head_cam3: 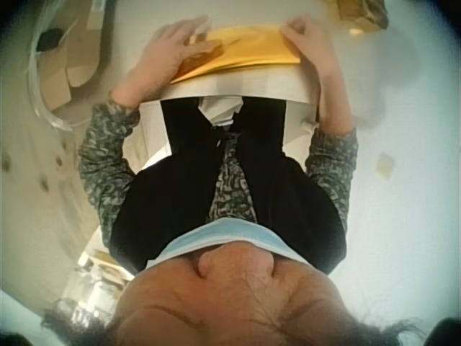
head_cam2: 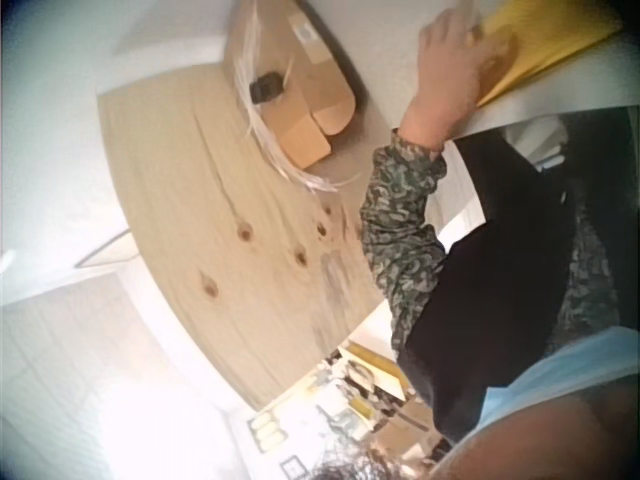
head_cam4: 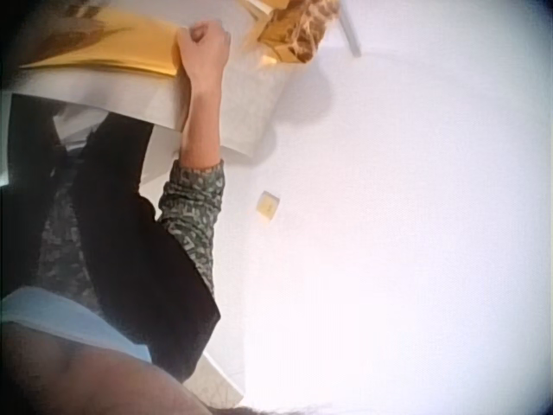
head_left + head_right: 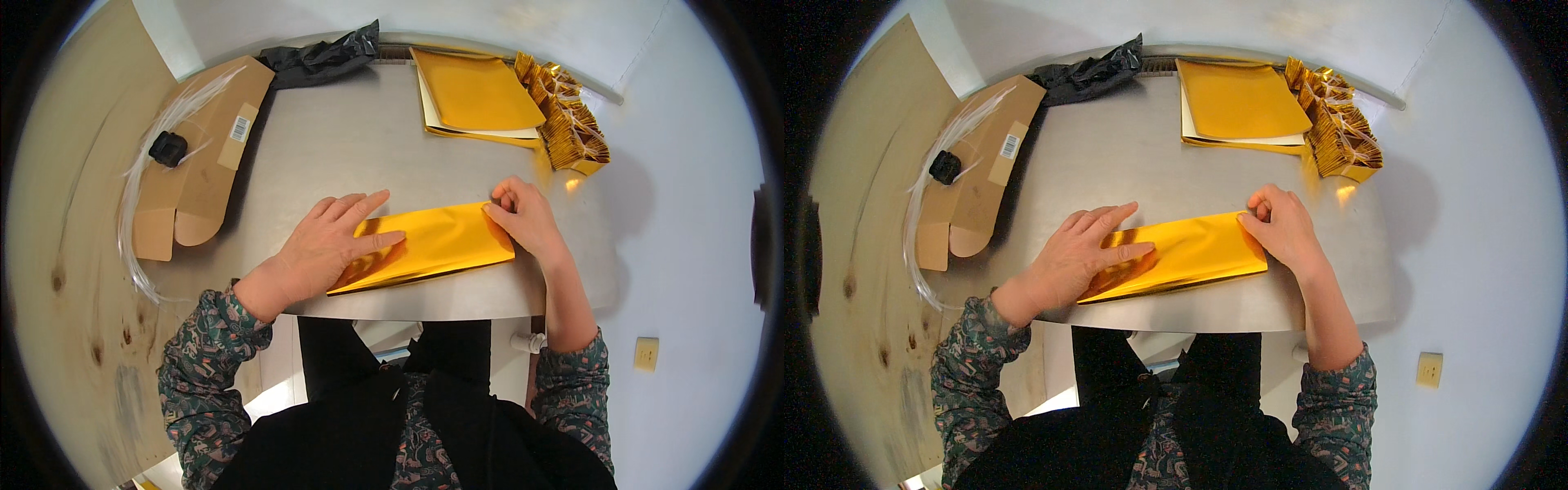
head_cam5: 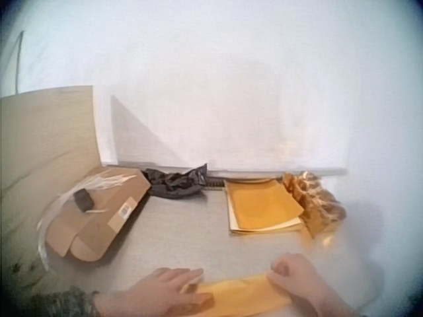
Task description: The person bundles stacks of gold-colored paper with white twist ties, then folds a single sheet of gold paper into a triangular shape. Bundled stacks are placed on the table, and the folded sheet is set aside.
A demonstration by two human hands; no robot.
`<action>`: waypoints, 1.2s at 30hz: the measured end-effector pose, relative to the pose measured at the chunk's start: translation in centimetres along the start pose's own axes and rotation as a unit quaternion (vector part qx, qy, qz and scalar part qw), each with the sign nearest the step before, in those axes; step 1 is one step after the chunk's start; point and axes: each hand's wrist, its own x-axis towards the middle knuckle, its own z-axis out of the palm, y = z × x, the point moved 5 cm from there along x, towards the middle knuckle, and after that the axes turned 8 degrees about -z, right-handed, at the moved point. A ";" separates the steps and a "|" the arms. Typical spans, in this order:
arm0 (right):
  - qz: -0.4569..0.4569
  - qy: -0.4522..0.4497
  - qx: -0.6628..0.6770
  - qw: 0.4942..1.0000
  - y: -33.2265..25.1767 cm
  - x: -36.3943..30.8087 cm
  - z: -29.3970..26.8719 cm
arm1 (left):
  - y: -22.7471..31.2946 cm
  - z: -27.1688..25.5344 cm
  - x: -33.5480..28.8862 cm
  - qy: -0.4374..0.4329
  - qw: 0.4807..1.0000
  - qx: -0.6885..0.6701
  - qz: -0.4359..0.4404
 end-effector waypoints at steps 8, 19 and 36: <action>0.066 -0.075 0.114 0.988 1.2 1.4 0.3 | 0.8 -1.4 4.1 -0.083 0.993 -0.031 0.082; 0.083 -0.128 0.024 0.988 1.8 3.0 0.1 | 3.6 0.5 10.9 -0.132 0.988 -0.074 -0.036; 0.073 -0.122 0.016 0.990 0.8 2.7 -0.3 | 5.8 6.1 8.2 -0.006 0.981 -0.163 0.100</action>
